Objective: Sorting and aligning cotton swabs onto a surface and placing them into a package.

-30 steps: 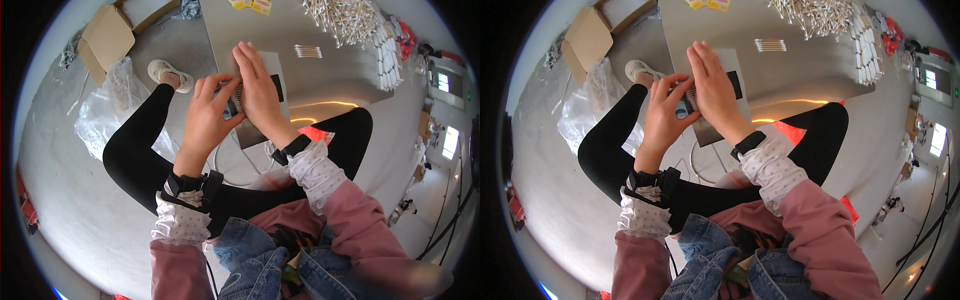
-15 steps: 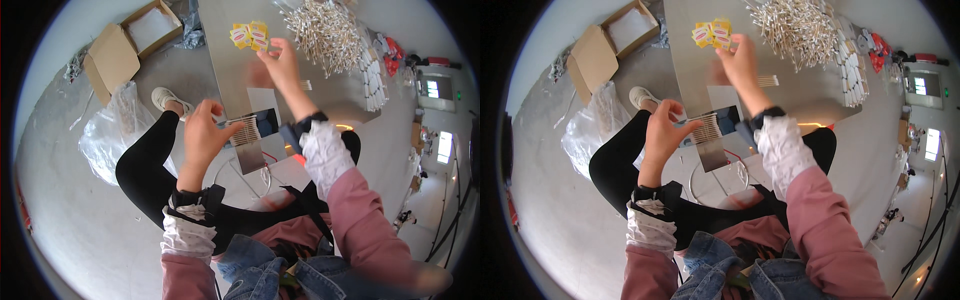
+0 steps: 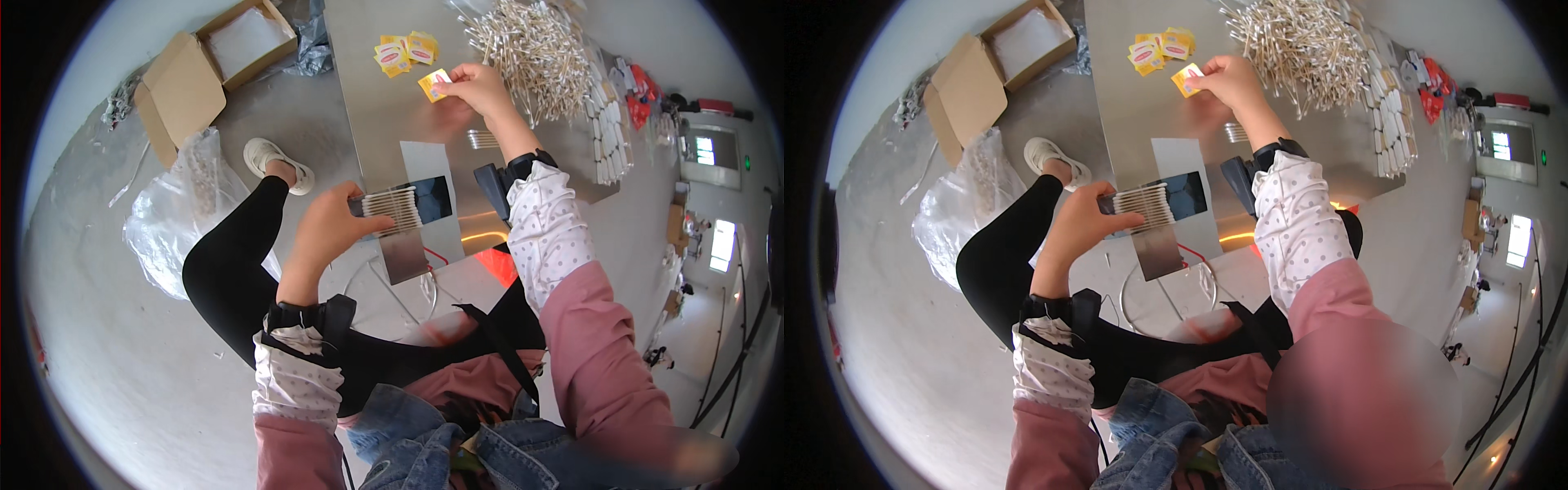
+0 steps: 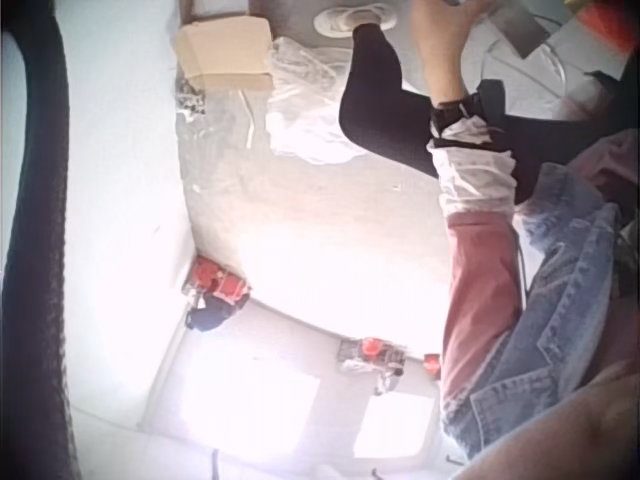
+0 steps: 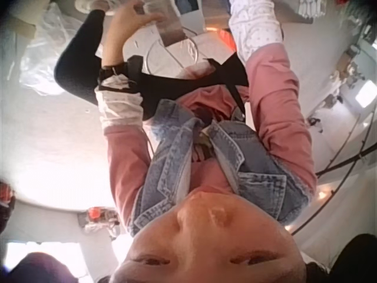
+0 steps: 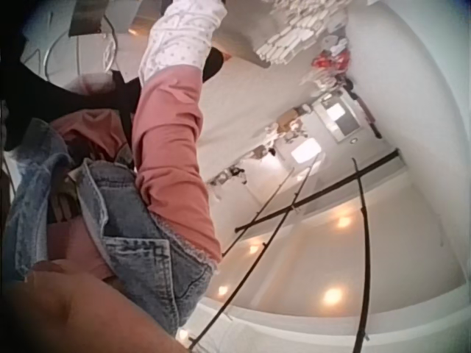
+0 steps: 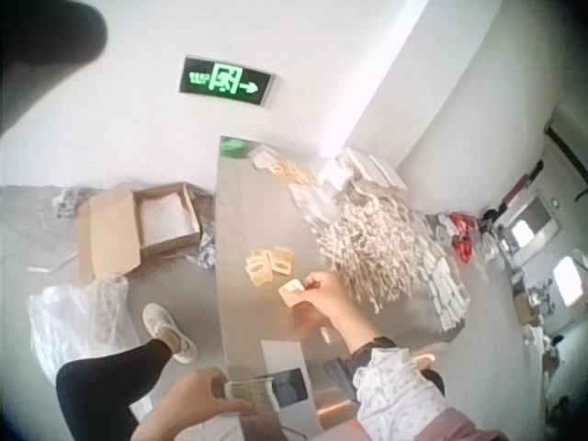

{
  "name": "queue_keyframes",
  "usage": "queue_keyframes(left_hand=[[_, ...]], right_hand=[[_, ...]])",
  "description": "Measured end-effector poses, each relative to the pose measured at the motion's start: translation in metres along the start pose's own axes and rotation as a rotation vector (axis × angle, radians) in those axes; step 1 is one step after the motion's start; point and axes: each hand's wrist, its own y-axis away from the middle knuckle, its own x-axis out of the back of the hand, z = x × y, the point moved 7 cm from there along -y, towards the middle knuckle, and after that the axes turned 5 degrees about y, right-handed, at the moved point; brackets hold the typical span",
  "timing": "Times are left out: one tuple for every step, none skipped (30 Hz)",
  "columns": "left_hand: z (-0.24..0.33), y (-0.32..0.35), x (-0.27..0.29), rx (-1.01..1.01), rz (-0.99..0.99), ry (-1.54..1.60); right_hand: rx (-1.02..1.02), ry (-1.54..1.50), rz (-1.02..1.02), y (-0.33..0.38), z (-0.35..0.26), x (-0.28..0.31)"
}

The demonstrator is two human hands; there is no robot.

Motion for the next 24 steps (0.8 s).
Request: queue_keyframes(left_hand=[[0.001, 0.000, 0.000, 0.003, -0.006, -0.002], [0.001, 0.000, 0.000, 0.002, -0.013, -0.001], [0.002, 0.000, 0.002, -0.001, -0.019, -0.003], [0.002, -0.001, 0.002, 0.002, -0.025, -0.009], [0.000, -0.002, 0.002, 0.011, -0.048, 0.023], [-0.001, -0.003, 0.000, 0.020, -0.073, 0.054], [-0.002, -0.004, 0.000, 0.023, -0.083, 0.047], [-0.004, -0.004, -0.001, 0.043, -0.098, 0.061], [-0.004, -0.004, -0.002, 0.066, -0.113, 0.073], [-0.002, -0.005, -0.001, 0.071, -0.122, 0.064], [0.000, -0.006, 0.000, 0.079, -0.132, 0.046], [0.003, -0.007, -0.001, 0.084, -0.145, 0.030], [0.006, -0.008, -0.004, 0.083, -0.160, 0.025], [0.009, -0.010, -0.007, 0.079, -0.154, 0.041], [0.007, -0.008, -0.005, 0.089, -0.136, 0.054], [0.004, -0.009, -0.008, 0.096, -0.145, 0.054], [0.001, -0.011, -0.012, 0.083, -0.146, 0.067], [-0.004, -0.004, -0.001, 0.096, -0.119, 0.065], [-0.008, -0.002, 0.003, 0.112, -0.111, 0.064], [-0.007, -0.004, 0.001, 0.101, -0.124, 0.052], [-0.006, -0.009, -0.006, 0.088, -0.146, 0.044], [-0.004, -0.008, -0.003, 0.100, -0.144, 0.039], [0.000, -0.009, -0.001, 0.090, -0.144, 0.038], [0.001, -0.007, 0.000, 0.085, -0.142, 0.036]], right_hand=[[-0.022, -0.099, 0.010, 0.004, 0.001, 0.000], [-0.044, -0.199, 0.019, 0.007, 0.001, 0.000], [-0.050, -0.206, 0.020, 0.008, 0.003, 0.001], [-0.039, -0.205, 0.050, 0.006, 0.003, 0.004], [-0.029, -0.205, 0.078, 0.005, 0.003, 0.007], [-0.040, -0.223, 0.117, 0.005, 0.004, 0.008], [-0.049, -0.230, 0.120, 0.004, 0.005, 0.005], [-0.033, -0.262, 0.153, 0.003, 0.004, 0.004], [-0.018, -0.295, 0.184, 0.003, 0.003, 0.002], [-0.017, -0.289, 0.206, 0.001, 0.003, 0.001], [-0.028, -0.298, 0.209, 0.001, 0.004, -0.003], [0.047, -0.349, 0.254, 0.000, 0.003, 0.000], [0.121, -0.397, 0.301, 0.003, 0.004, 0.004], [0.109, -0.397, 0.311, 0.006, 0.012, 0.009], [0.100, -0.443, 0.328, 0.012, 0.012, 0.011], [0.087, -0.478, 0.348, 0.021, 0.013, 0.016], [0.073, -0.511, 0.369, 0.032, 0.015, 0.022], [0.076, -0.557, 0.278, 0.054, -0.003, 0.008], [0.081, -0.584, 0.201, 0.084, -0.017, 0.000], [0.019, -0.584, 0.100, 0.108, -0.015, -0.008], [-0.049, -0.577, 0.005, 0.129, -0.010, -0.014], [-0.053, -0.585, -0.004, 0.146, -0.009, -0.020], [-0.095, -0.595, -0.079, 0.162, -0.003, -0.032], [-0.138, -0.608, -0.159, 0.175, 0.002, -0.045]])
